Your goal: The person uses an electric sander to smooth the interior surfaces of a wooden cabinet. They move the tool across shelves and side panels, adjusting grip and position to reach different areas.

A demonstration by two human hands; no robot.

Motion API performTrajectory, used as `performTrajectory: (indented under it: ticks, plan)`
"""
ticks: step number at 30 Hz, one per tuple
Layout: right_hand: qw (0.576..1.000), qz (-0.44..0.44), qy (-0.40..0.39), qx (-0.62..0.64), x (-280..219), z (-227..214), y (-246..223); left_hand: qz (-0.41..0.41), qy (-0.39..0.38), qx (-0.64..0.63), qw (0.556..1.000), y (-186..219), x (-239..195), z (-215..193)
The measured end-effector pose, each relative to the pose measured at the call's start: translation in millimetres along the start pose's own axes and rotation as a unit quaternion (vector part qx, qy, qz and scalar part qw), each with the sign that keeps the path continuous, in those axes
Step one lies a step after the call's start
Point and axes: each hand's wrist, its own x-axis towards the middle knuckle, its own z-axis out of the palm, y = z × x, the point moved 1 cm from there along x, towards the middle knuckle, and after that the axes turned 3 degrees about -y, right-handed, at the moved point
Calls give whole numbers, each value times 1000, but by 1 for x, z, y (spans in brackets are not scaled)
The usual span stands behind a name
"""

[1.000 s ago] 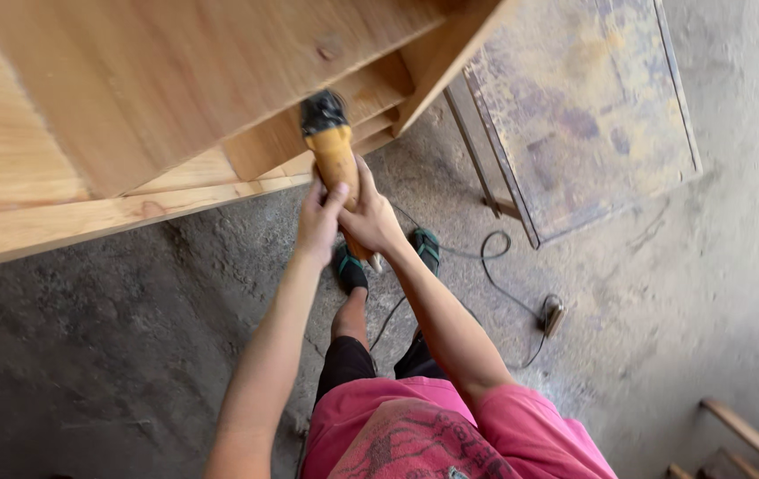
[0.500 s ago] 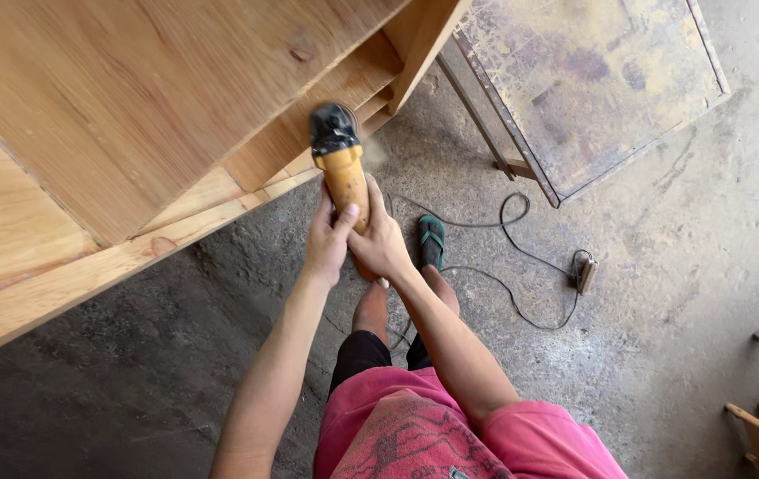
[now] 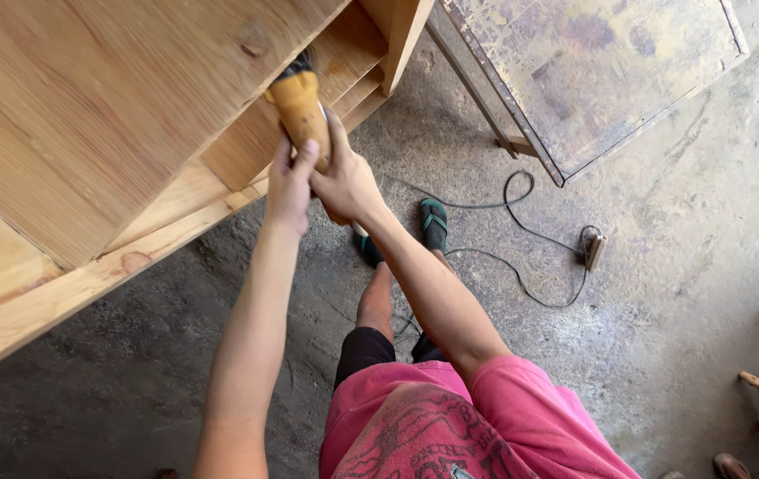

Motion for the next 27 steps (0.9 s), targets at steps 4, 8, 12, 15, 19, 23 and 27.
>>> performTrajectory:
  ticks: [4,8,12,15,19,23,27]
  plan:
    - [999,42,17,-15,-49,-13,25,-19,-36,31,999,-18,-39,34]
    - [999,6,51,-13,-67,-17,34,-14,-50,39,998,-24,-45,42]
    - [999,9,35,6,-35,-5,19,-16,-42,28,999,-8,-25,21]
    - [997,57,44,33,-17,-12,8,30,-79,-12,996,-4,0,17]
    - [997,30,67,29,-32,-31,22,40,-82,47,995,-18,-4,38]
    - [997,-42,64,0,-50,-32,42,64,-54,28,996,-33,-28,48]
    - [999,-1,54,10,-43,-18,37,32,-56,-9,998,-26,-22,37]
